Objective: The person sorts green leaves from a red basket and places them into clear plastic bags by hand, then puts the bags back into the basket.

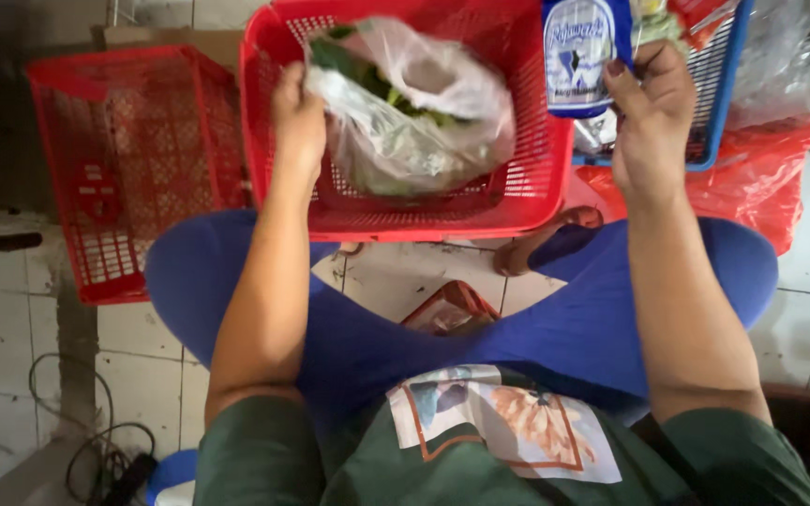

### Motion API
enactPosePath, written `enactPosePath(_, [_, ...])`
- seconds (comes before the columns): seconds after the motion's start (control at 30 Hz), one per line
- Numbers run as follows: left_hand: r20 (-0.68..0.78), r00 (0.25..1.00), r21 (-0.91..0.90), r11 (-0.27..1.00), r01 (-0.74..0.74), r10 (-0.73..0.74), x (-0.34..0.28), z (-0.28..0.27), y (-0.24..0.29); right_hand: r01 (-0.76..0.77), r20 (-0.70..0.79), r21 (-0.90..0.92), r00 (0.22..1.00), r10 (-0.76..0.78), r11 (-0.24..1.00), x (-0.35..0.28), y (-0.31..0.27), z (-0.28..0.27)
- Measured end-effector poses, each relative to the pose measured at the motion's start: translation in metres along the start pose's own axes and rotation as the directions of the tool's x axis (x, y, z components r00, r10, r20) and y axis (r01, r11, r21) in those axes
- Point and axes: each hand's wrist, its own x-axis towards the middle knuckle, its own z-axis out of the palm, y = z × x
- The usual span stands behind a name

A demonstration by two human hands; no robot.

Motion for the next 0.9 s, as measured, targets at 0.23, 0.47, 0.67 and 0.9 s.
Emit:
enactPosePath(0.23, [0.015, 0.947, -0.58, 0.774, -0.253, 0.32, -0.01, 0.014, 0.045, 0.009, 0.086, -0.057, 0.996, -0.004, 0.998, 0.006, 0.003, 0.035])
enactPosePath(0.47, [0.12, 0.906, -0.666, 0.71, -0.229, 0.405, -0.017, 0.019, 0.061, 0.01, 0.119, -0.194, 0.993, 0.013, 0.981, 0.0, 0.017, 0.034])
enactPosePath(0.67, [0.127, 0.871, -0.361, 0.84, -0.406, 0.475, -0.025, 0.062, 0.055, 0.041, 0.111, -0.258, 0.994, -0.013, 0.965, 0.0, 0.027, 0.02])
enactPosePath(0.9, [0.096, 0.889, -0.084, 0.893, -0.442, 0.448, -0.042, 0.066, 0.055, 0.115, 0.152, -0.215, 0.985, -0.083, 0.97, -0.009, 0.026, 0.006])
